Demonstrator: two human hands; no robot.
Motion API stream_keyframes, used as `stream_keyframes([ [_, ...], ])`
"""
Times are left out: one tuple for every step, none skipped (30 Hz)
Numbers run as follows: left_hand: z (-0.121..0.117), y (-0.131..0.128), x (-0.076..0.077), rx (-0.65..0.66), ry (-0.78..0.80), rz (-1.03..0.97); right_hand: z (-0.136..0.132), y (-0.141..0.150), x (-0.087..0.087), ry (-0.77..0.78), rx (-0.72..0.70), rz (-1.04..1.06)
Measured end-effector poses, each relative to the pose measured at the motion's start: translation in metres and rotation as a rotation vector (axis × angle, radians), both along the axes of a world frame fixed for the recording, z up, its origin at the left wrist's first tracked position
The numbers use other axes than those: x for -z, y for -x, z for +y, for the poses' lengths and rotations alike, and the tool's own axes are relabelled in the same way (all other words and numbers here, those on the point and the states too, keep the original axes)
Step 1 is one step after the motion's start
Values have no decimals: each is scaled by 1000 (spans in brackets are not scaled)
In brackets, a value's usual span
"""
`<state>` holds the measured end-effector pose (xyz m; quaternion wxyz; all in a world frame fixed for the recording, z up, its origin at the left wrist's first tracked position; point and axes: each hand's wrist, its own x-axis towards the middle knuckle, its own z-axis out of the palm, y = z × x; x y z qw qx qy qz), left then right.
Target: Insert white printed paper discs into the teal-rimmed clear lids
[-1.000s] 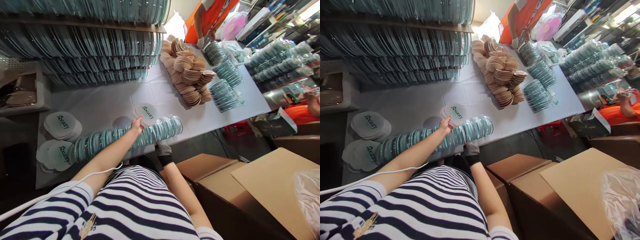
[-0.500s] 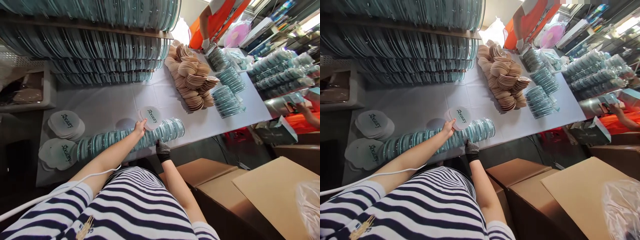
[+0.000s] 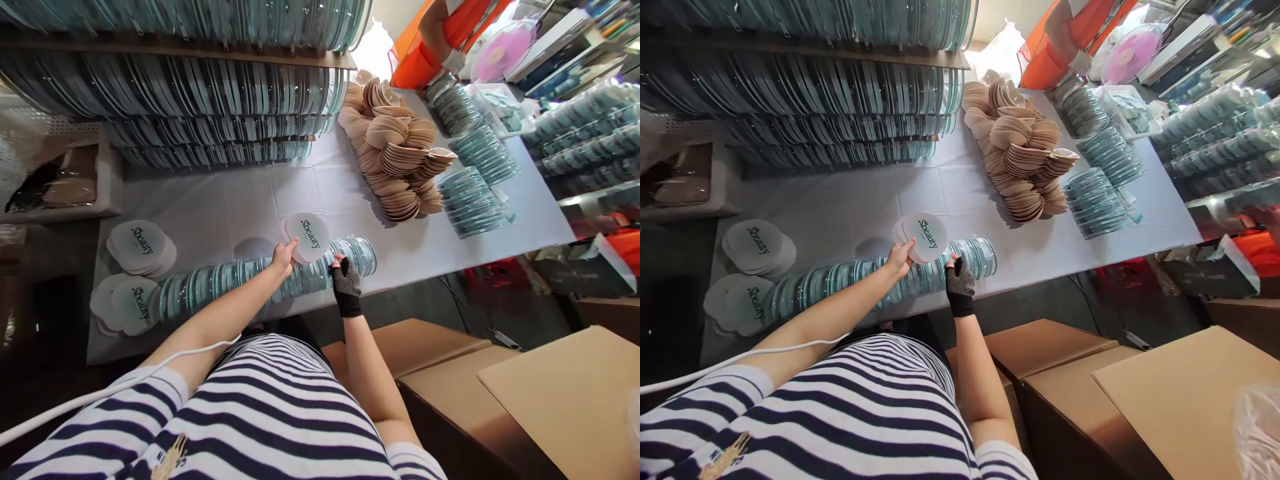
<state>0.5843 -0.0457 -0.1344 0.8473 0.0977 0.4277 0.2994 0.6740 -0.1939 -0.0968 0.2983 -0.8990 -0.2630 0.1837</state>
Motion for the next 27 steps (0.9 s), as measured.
stream_keyframes([
  [-1,3,0,9,-7,-17,7,-4,-6,-26,-4,-93],
  [-3,6,-1,18,-16,-33,14,-5,-10,-30,-26,-165],
  [-4,10,-1,25,-26,-42,21,-3,-13,-21,-64,-233],
  [-6,13,0,26,-35,-42,26,2,-15,-11,-111,-304],
  [-8,17,0,20,-42,-33,31,9,-15,-9,-163,-375],
  [-10,21,0,14,-45,-21,36,18,-15,-15,-214,-430],
  [-11,25,0,8,-42,-10,39,28,-14,-20,-248,-456],
  [-12,28,0,6,-32,-2,42,36,-12,-13,-262,-441],
  [-11,30,-1,8,-19,-2,44,42,-11,6,-249,-388],
  [-9,33,-2,7,-4,-6,45,46,-11,27,-203,-321],
  [-7,35,-3,1,12,-14,44,47,-12,43,-126,-263],
  [-2,37,-4,-12,24,-22,39,47,-13,48,-30,-232],
  [3,39,-4,-33,32,-29,31,45,-16,40,62,-234],
  [9,41,-5,-54,35,-36,20,44,-19,33,131,-265],
  [14,43,-4,-77,39,-38,4,44,-22,43,166,-310],
  [20,44,-4,-98,46,-36,-14,46,-25,79,153,-353],
  [24,45,-2,-114,55,-30,-34,51,-26,137,96,-385],
  [27,46,-1,-122,67,-22,-53,58,-27,210,4,-398],
  [29,47,1,-122,78,-14,-71,67,-27,287,-99,-395],
  [29,47,4,-116,83,-8,-84,77,-26,360,-197,-380],
  [28,46,6,-105,81,-4,-93,87,-24,424,-278,-358],
  [27,46,8,-92,74,-4,-97,95,-21,483,-331,-334],
  [26,45,10,-82,66,-5,-94,102,-18,533,-359,-314],
  [25,44,11,-77,58,-8,-86,107,-15,577,-372,-297],
  [24,44,12,-73,51,-12,-73,108,-11,616,-376,-281],
  [24,43,12,-70,48,-18,-57,108,-8,652,-383,-262],
  [24,43,12,-67,47,-24,-40,105,-6,684,-393,-242],
])
